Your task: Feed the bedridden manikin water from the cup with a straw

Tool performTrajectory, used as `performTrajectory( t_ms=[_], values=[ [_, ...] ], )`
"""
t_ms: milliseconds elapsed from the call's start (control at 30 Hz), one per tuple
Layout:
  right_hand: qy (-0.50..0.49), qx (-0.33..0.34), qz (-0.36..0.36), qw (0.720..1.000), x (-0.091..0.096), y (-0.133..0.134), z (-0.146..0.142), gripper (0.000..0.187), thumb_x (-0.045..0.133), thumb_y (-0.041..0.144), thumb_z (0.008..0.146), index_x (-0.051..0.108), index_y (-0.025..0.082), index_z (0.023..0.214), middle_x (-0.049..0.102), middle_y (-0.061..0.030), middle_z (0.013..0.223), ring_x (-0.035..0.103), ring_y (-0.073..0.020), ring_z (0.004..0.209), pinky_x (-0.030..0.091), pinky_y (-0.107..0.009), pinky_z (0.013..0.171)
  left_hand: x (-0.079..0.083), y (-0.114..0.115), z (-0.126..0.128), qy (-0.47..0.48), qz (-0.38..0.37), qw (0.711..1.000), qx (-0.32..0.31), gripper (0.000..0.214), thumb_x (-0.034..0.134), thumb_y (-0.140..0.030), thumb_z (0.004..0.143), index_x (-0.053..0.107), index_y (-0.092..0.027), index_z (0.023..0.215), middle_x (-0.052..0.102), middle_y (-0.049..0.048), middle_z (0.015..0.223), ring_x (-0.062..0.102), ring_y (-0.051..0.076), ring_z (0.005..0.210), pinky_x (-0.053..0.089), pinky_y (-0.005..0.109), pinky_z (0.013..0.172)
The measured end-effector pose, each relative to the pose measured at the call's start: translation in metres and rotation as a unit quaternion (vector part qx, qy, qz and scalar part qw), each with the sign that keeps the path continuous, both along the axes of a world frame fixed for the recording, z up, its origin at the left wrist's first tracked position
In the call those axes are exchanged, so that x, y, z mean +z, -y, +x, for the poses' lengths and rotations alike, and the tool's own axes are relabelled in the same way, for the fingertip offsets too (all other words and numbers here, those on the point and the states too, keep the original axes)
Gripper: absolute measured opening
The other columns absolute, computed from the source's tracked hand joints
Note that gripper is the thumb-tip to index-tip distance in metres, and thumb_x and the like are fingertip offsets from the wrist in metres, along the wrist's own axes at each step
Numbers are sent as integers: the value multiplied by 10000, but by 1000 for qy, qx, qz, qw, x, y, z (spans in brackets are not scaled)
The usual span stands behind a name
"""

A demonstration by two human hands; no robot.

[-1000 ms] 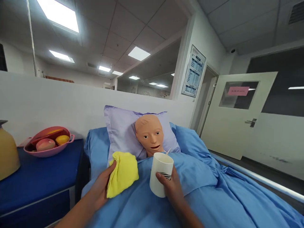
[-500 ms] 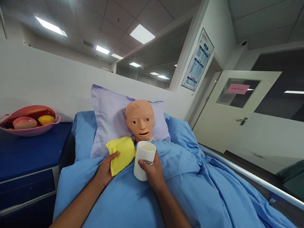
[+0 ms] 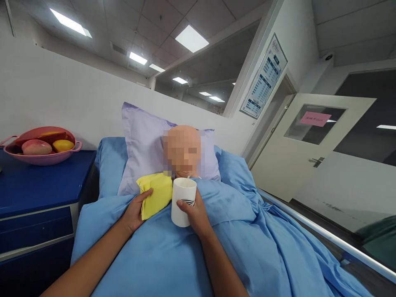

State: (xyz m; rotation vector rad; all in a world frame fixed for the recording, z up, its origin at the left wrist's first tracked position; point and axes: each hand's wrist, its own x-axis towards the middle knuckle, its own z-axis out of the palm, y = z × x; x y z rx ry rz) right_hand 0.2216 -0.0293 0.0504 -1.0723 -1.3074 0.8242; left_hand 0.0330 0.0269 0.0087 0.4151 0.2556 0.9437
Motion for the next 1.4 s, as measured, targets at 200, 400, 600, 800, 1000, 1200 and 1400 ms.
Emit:
performTrajectory(
  t_ms=[200,400,600,800,1000,1200,1400],
  values=[
    [-25,1,-20,999,-1,-1,2,651,758,420,670,507,258,1249,675,-31,937,617,-197,761,515,-303,635,1,0,0,10,4,1000,-2,525,631,-230,806,504,-70,1290,699,170,1091,660,287,1020,515,401,955],
    [-46,-8,-20,999,4,3,-6,669,772,424,636,524,245,1231,675,-29,895,609,-188,709,510,-295,601,0,-1,0,11,7,1000,-5,531,629,-236,808,500,-68,1294,699,171,1089,655,289,1030,503,408,971],
    [-96,7,-33,995,6,5,-8,611,755,404,658,543,227,1204,679,-36,887,628,-196,711,516,-296,596,1,1,0,12,16,1000,-7,524,610,-237,822,493,-60,1300,697,170,1093,650,285,1039,485,411,997],
    [-113,8,-35,993,7,7,-10,570,727,404,690,545,216,1196,688,-43,875,638,-213,707,522,-311,590,1,2,0,19,21,1000,-11,541,589,-234,835,462,-55,1329,679,180,1128,643,288,1049,469,419,1016],
    [-129,7,-38,991,6,7,-11,620,738,403,686,520,215,1234,674,-45,883,634,-211,726,534,-320,617,1,3,0,15,18,1000,-4,541,600,-231,830,466,-52,1323,682,177,1124,643,285,1048,470,412,1015],
    [-132,-6,-15,991,0,6,-10,576,703,386,734,505,247,1257,679,-18,861,623,-192,687,516,-293,583,4,3,0,12,17,1000,-1,530,610,-233,826,483,-46,1305,691,175,1103,652,284,1031,475,408,1010],
    [-126,-1,-22,992,0,6,-10,551,693,399,741,518,238,1238,682,-25,874,625,-199,684,513,-297,575,3,4,-1,14,16,1000,1,531,611,-222,822,480,-52,1308,692,178,1097,662,288,1005,477,420,1006]
  ],
)
